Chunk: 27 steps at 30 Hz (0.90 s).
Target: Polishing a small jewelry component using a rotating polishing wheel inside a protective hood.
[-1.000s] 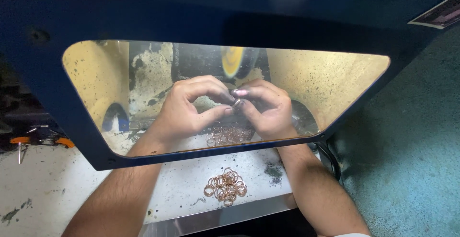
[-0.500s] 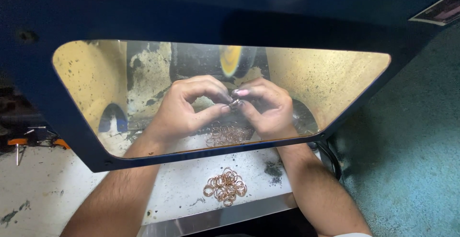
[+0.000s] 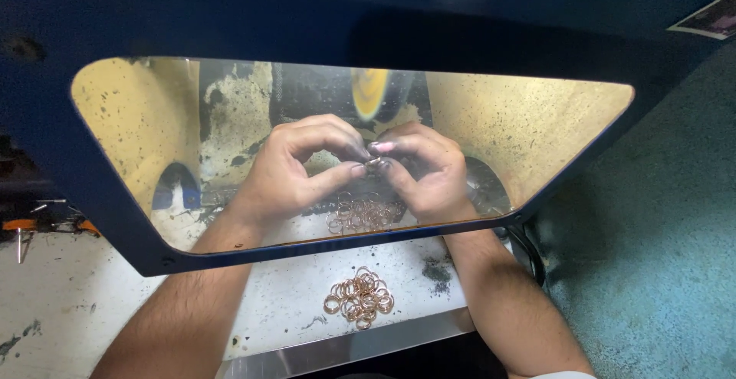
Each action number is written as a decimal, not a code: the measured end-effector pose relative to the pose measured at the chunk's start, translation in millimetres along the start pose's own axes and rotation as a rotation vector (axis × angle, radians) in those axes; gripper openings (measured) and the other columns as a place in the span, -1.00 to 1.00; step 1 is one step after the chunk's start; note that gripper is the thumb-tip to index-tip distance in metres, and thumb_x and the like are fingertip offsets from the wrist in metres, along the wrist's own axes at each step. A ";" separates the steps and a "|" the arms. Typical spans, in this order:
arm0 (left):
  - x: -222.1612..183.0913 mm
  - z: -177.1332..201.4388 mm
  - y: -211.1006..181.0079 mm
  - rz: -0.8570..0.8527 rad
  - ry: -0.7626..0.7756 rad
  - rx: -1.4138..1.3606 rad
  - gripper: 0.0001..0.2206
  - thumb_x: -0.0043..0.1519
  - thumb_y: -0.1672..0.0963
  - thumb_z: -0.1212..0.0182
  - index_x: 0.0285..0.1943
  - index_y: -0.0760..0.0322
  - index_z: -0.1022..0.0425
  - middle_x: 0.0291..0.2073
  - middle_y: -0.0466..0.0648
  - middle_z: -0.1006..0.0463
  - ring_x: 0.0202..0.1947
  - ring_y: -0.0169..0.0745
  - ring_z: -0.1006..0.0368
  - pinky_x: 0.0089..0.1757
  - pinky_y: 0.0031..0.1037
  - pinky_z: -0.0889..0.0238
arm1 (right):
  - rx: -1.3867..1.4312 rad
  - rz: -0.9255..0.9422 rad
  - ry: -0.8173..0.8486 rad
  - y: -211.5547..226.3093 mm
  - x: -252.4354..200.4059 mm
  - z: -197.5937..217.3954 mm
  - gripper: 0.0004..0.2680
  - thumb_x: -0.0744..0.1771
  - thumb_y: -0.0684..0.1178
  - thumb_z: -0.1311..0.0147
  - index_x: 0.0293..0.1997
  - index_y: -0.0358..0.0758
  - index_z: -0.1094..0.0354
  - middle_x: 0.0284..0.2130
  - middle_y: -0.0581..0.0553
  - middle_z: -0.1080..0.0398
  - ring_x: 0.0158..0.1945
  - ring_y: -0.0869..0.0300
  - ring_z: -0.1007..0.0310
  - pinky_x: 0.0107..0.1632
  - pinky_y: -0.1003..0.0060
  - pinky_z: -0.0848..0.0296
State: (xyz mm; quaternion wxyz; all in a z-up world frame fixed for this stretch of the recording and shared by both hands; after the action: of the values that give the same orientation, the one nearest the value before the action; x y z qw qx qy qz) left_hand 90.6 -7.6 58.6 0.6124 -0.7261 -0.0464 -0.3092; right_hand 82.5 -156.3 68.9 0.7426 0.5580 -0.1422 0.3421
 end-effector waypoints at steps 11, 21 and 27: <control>-1.7 3.6 9.4 0.048 -0.018 -0.038 -0.93 0.19 0.24 -0.33 -0.19 0.38 -0.60 -0.20 0.12 -0.64 -0.15 -0.12 -0.58 -0.11 -0.25 -0.51 | -0.475 -0.207 0.210 2.4 21.3 -17.2 -0.85 0.31 -0.13 -0.19 -0.09 -0.37 -0.51 -0.27 -0.34 -0.52 -0.23 -0.02 -0.57 -0.12 0.05 -0.54; -3.9 7.2 11.4 0.102 -0.019 -0.075 -0.94 0.19 0.24 -0.30 -0.21 0.37 -0.56 -0.14 0.15 -0.65 -0.10 -0.11 -0.57 -0.07 -0.22 -0.51 | -0.759 -0.398 0.488 -36.0 4.6 -39.1 -0.74 0.36 -0.05 -0.10 0.05 -0.47 -0.46 -0.09 -0.45 -0.54 0.15 -0.22 -0.48 0.40 -0.39 0.11; -6.7 13.4 17.5 0.124 -0.060 -0.159 -0.91 0.19 0.19 -0.28 -0.20 0.37 -0.54 -0.14 0.18 -0.65 -0.11 -0.08 -0.59 -0.06 -0.22 -0.52 | -0.457 -0.340 0.261 -40.4 0.9 -24.6 -0.69 0.35 -0.06 0.10 0.12 -0.51 -0.38 -0.04 -0.54 -0.44 0.13 -0.38 -0.43 0.23 -0.38 -0.23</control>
State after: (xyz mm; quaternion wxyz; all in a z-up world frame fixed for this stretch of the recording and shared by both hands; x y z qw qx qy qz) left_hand 98.3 2.5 39.3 0.5692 -0.7828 0.0050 -0.2515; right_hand 105.9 -138.9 31.6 0.9073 0.3440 -0.0236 0.2407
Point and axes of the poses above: each hand's wrist, its own x-axis towards the middle knuckle, its own z-axis out of the back of the hand, y = z × x, the point moved 10 cm from there along x, towards the middle knuckle
